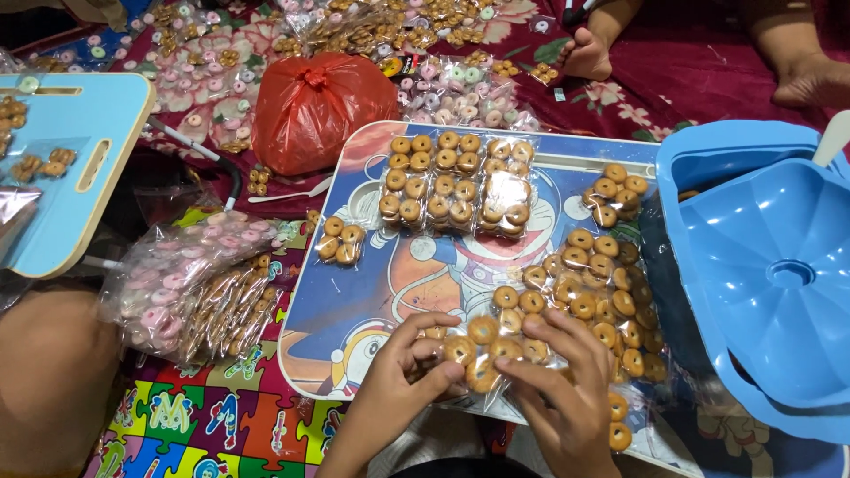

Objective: Packaging small ring-shaped cookies into clear plastic bags in an organized manner.

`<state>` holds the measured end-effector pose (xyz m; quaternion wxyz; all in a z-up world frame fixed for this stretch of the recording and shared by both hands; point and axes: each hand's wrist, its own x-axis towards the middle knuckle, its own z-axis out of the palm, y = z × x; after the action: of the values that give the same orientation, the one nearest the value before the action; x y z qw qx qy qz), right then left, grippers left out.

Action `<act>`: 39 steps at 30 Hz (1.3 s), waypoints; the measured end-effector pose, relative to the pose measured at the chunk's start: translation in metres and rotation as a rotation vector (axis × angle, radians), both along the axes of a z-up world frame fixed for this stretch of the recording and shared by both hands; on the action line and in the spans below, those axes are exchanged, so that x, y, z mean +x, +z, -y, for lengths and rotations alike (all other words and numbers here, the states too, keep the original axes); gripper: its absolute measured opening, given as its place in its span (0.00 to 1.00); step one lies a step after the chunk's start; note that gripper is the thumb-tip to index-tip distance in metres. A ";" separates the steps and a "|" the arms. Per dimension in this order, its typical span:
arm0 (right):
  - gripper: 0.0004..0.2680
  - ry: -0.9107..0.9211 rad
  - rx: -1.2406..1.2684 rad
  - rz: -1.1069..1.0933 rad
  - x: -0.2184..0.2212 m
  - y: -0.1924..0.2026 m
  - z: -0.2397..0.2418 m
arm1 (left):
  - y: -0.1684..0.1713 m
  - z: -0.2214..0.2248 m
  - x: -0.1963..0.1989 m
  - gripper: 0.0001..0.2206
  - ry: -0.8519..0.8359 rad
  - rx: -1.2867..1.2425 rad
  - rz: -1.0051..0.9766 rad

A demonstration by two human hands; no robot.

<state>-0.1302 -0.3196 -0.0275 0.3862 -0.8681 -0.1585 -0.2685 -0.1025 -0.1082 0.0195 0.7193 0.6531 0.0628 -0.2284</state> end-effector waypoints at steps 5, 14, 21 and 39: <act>0.08 0.021 0.055 0.000 0.008 0.012 -0.006 | 0.008 -0.008 -0.005 0.24 -0.117 0.412 0.525; 0.19 0.015 0.133 -0.236 -0.008 -0.001 0.001 | 0.000 -0.054 0.027 0.08 0.350 0.522 0.411; 0.15 -0.136 0.216 -0.165 -0.020 0.013 0.018 | -0.002 -0.114 0.097 0.15 0.681 0.468 0.283; 0.13 -0.192 0.198 -0.208 -0.026 0.008 0.028 | -0.015 -0.121 0.116 0.14 0.468 0.803 0.298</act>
<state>-0.1564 -0.3479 -0.0190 0.4566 -0.8601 -0.0068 -0.2275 0.0131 0.0125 0.0044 0.4437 0.8729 0.1874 0.0778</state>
